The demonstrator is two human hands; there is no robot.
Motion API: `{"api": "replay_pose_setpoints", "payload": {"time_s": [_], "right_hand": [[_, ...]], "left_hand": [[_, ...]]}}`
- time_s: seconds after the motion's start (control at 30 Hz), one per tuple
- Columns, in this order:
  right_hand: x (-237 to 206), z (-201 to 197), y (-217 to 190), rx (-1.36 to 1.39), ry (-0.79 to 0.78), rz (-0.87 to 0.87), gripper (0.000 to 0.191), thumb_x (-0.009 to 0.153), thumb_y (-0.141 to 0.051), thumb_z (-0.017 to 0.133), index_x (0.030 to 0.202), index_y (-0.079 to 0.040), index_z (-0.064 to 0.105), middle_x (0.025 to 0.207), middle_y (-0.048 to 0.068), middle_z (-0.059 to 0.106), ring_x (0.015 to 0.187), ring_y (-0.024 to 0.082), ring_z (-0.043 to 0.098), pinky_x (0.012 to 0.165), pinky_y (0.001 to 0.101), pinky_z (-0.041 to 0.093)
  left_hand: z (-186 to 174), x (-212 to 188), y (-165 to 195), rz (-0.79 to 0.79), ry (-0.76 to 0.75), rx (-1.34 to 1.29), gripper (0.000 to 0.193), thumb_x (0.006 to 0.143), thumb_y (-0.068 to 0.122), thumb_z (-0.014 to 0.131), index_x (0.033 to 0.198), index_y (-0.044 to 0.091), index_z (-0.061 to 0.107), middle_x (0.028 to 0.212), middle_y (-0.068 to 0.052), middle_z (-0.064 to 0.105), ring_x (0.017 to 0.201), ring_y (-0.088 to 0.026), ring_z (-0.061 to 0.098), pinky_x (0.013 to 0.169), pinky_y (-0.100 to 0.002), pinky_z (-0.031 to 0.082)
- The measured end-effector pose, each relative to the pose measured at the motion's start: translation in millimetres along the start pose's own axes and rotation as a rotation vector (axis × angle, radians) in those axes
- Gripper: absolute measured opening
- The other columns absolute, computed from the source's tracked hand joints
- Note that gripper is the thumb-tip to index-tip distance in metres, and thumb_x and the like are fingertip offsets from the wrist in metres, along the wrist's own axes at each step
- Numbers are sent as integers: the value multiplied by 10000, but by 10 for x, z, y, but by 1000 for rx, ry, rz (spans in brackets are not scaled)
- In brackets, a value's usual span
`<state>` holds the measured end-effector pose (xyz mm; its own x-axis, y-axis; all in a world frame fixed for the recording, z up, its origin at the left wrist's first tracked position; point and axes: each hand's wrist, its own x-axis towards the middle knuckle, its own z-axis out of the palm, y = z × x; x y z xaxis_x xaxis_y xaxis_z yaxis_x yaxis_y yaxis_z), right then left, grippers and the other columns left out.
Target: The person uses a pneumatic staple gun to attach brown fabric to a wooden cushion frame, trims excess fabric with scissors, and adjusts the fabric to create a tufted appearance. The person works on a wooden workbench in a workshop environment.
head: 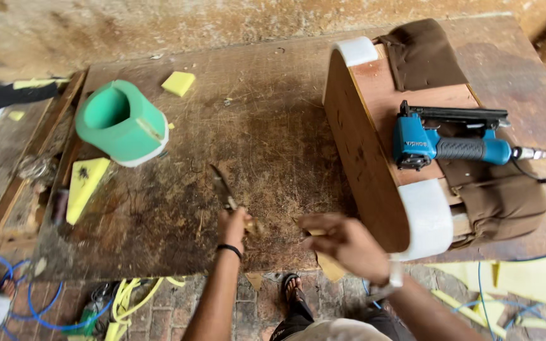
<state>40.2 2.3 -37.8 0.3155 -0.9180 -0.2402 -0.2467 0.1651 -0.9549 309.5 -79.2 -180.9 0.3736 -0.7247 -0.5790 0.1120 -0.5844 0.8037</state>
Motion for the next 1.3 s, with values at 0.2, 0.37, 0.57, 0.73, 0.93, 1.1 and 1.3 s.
{"api": "replay_pose_setpoints", "payload": {"time_s": [0.2, 0.37, 0.57, 0.73, 0.93, 1.1, 1.3], "right_hand": [[-417, -1163, -358, -750, 826, -407, 316, 842, -21, 762, 1152, -72, 741, 1168, 116, 710, 1097, 280, 681, 991, 358, 529], [-455, -1654, -149, -1119, 834, -114, 539, 839, -275, 812, 1343, -113, 706, 1354, 172, 656, 1220, 359, 622, 1025, 453, 506], [-299, -1954, 219, -1355, 729, -37, 863, 684, -486, 888, 1437, -159, 622, 1361, 167, 628, 1244, 339, 587, 1039, 466, 489], [-180, -2177, 126, -1334, 568, 183, 640, 838, -448, 800, 1419, -242, 626, 1255, 75, 690, 1074, 252, 653, 889, 395, 568], [-422, -2056, -260, -1271, 437, 335, 505, 915, -488, 763, 1215, -115, 599, 957, 100, 709, 761, 228, 671, 649, 358, 581], [-1263, -1921, -144, -1202, 662, 49, 218, 868, -233, 727, 1050, -136, 658, 887, 79, 698, 659, 255, 672, 540, 393, 582], [-2449, -1615, 817, -386, 908, -105, 317, 802, -249, 863, 1012, -55, 726, 817, 88, 765, 707, 192, 710, 645, 367, 567]], "left_hand": [[-460, 620, 92, 185, 172, 633, 401, 918, 265, 721, 1137, -55, 616, 1014, -222, 702, 895, -374, 711, 770, -525, 579], [-408, 597, 48, 298, 174, 870, 406, 862, 321, 798, 1079, 1, 672, 1038, -230, 728, 987, -417, 703, 843, -520, 567], [-375, 292, -79, 364, 104, 977, 361, 897, 265, 750, 1209, 99, 677, 1102, -167, 760, 965, -350, 740, 815, -483, 595], [-182, -38, 72, 407, -25, 892, 377, 972, 208, 642, 1347, 173, 631, 1328, -77, 676, 974, -282, 775, 801, -456, 652], [755, -848, 143, 987, -452, 786, 252, 938, 194, 714, 1186, 148, 715, 1285, -89, 715, 1180, -234, 677, 1071, -423, 522], [1446, -1836, 253, 1422, -483, 485, 265, 866, 68, 742, 1130, 62, 725, 1187, -133, 726, 1161, -316, 654, 1015, -427, 528], [2366, -2625, 505, 1655, -476, 633, 342, 895, 101, 712, 1235, 97, 674, 1345, -138, 675, 1298, -320, 616, 1163, -456, 449]]}}
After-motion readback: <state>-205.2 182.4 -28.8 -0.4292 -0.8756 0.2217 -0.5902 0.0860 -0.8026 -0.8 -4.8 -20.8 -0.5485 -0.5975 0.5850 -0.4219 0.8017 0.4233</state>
